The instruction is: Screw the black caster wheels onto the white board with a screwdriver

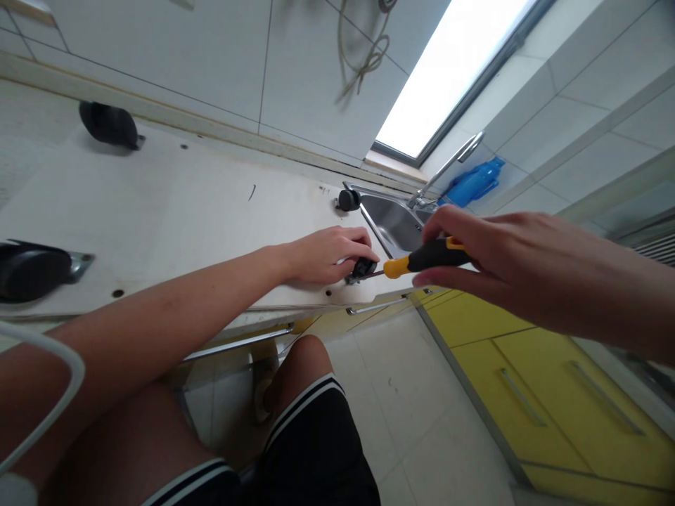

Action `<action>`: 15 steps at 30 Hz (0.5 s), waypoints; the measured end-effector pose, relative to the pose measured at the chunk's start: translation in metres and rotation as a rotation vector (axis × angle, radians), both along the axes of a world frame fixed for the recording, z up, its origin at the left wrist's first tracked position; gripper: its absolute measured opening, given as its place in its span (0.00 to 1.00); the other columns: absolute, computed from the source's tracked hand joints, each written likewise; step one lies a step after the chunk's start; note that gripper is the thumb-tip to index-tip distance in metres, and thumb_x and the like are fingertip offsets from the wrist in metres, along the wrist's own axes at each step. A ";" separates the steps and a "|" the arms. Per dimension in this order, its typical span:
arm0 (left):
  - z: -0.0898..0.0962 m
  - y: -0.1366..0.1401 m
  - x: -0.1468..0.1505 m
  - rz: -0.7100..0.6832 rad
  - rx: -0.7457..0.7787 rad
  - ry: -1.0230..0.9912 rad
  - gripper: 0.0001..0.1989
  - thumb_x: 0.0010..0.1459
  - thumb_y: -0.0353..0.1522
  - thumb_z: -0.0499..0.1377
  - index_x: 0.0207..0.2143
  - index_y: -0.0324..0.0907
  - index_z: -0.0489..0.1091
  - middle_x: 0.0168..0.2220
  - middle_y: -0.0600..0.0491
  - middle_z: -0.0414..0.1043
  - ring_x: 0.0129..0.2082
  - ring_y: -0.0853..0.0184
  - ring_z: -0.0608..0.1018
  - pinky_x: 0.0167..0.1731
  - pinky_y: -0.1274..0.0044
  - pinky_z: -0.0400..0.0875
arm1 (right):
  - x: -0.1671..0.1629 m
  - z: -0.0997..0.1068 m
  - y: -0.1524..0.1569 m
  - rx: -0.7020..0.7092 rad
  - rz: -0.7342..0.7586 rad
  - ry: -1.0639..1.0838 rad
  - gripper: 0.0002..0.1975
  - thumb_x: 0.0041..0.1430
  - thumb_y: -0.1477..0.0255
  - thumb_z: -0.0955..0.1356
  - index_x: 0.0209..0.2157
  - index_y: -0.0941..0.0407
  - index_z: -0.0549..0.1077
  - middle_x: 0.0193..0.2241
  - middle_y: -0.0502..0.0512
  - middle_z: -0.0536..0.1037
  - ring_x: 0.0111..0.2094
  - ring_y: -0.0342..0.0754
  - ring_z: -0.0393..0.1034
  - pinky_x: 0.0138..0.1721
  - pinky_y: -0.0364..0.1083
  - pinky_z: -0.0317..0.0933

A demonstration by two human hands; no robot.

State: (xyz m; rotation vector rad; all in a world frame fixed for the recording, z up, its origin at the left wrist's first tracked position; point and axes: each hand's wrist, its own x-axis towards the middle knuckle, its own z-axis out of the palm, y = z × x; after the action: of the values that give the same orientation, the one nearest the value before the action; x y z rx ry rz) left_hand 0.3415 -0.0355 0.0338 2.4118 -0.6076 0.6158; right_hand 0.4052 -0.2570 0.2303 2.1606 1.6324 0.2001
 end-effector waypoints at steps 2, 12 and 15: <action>0.000 0.000 0.000 0.006 0.002 0.003 0.25 0.66 0.24 0.54 0.60 0.44 0.80 0.57 0.45 0.77 0.55 0.57 0.79 0.60 0.64 0.72 | 0.003 0.001 -0.001 -0.039 0.020 0.096 0.35 0.69 0.34 0.57 0.50 0.50 0.73 0.33 0.59 0.84 0.24 0.55 0.73 0.26 0.50 0.54; 0.000 0.000 -0.001 0.003 0.001 0.010 0.25 0.68 0.25 0.53 0.61 0.44 0.79 0.57 0.44 0.77 0.54 0.56 0.79 0.59 0.63 0.73 | 0.002 0.000 -0.006 -0.002 -0.023 -0.001 0.34 0.72 0.36 0.56 0.49 0.51 0.74 0.29 0.58 0.83 0.24 0.53 0.71 0.27 0.50 0.52; 0.000 0.000 -0.001 -0.007 0.004 0.002 0.25 0.68 0.25 0.53 0.62 0.43 0.79 0.57 0.43 0.76 0.55 0.56 0.79 0.60 0.64 0.73 | 0.000 -0.002 -0.006 0.033 -0.049 -0.165 0.39 0.72 0.36 0.51 0.42 0.53 0.76 0.22 0.57 0.76 0.19 0.51 0.63 0.26 0.49 0.46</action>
State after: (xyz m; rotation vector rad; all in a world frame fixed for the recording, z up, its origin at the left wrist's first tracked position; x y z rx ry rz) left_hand 0.3405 -0.0354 0.0339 2.4127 -0.6162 0.6102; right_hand 0.4053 -0.2628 0.2287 2.1438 1.4931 0.3827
